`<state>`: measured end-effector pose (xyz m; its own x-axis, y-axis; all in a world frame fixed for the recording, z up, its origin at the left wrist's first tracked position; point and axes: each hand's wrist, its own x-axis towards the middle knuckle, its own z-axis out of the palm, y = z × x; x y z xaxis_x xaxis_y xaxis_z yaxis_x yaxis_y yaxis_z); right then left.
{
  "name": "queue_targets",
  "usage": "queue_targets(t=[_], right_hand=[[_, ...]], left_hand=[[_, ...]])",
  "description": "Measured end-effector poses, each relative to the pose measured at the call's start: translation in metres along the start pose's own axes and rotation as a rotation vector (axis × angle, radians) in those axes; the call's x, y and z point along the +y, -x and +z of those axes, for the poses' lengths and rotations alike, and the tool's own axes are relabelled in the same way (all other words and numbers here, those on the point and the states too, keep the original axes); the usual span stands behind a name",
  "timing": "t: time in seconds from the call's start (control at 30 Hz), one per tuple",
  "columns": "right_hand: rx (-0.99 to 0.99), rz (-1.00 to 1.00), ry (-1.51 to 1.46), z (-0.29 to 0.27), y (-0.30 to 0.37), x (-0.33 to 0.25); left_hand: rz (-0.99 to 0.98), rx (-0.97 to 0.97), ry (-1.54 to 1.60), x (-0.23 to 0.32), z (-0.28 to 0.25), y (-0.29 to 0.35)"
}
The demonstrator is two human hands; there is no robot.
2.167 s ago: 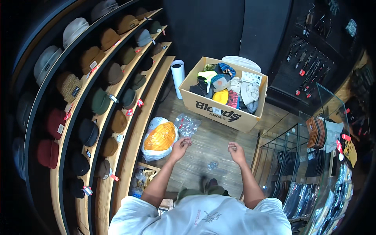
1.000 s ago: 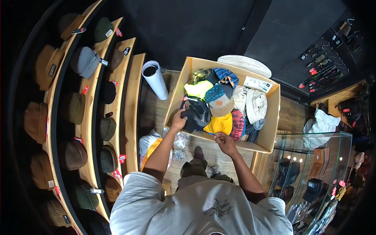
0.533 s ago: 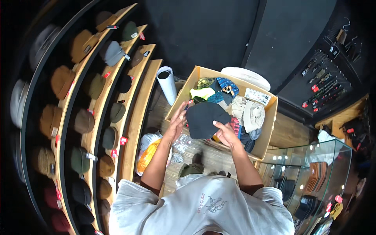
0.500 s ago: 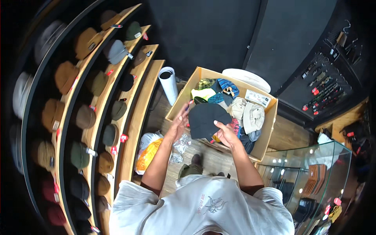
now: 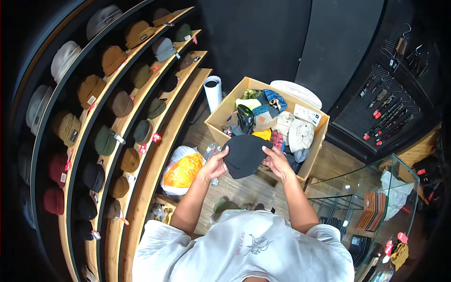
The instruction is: Removing beanies from a shipping box, cleaning them with a handheld brush, and organizing them onto retail display shelves.
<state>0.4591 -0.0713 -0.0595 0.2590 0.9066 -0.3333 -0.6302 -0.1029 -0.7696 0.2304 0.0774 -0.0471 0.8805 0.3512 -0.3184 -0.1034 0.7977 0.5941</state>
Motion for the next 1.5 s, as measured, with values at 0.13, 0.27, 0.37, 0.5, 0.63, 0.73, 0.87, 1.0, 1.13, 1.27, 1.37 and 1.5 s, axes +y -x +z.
queue_targets(t=[0.13,0.27,0.37,0.5,0.63,0.73,0.87,1.0,1.13,1.27,1.37,1.5], right_hand=[[0.125,0.122,-0.051,0.023,0.026,0.008],[-0.007,0.221,-0.093,0.060,0.048,0.027],[0.187,0.124,0.057,0.090,0.054,0.040],[0.440,-0.060,0.142,0.109,0.035,0.096],[0.510,-0.050,0.182,0.139,0.033,0.139],[0.545,-0.041,0.148,0.161,0.046,0.157],[0.584,-0.087,0.135,0.169,0.054,0.177],[0.541,-0.045,0.057,0.182,0.073,0.164],[-0.040,0.083,-0.338,0.176,0.096,0.148],[-0.016,0.092,-0.375,0.190,0.108,0.134],[0.134,0.006,-0.413,0.168,0.101,0.138],[0.233,-0.090,-0.472,0.171,0.122,0.127]], left_hand=[[0.012,-0.026,-0.086,0.010,0.013,0.024],[0.020,-0.029,-0.067,0.014,-0.001,0.044],[0.056,-0.005,-0.064,0.022,-0.025,0.062],[0.191,0.087,-0.262,0.027,-0.050,0.102],[0.264,0.147,-0.418,0.023,-0.080,0.137],[0.300,0.185,-0.431,0.020,-0.107,0.153],[0.405,0.152,-0.460,0.011,-0.113,0.169],[0.437,0.127,-0.399,0.001,-0.102,0.173],[0.351,0.104,-0.332,-0.010,-0.100,0.169],[0.376,0.332,-0.589,-0.027,-0.105,0.156],[0.666,0.615,-0.717,-0.052,-0.104,0.158],[0.176,0.227,-0.786,-0.095,-0.066,0.182]])
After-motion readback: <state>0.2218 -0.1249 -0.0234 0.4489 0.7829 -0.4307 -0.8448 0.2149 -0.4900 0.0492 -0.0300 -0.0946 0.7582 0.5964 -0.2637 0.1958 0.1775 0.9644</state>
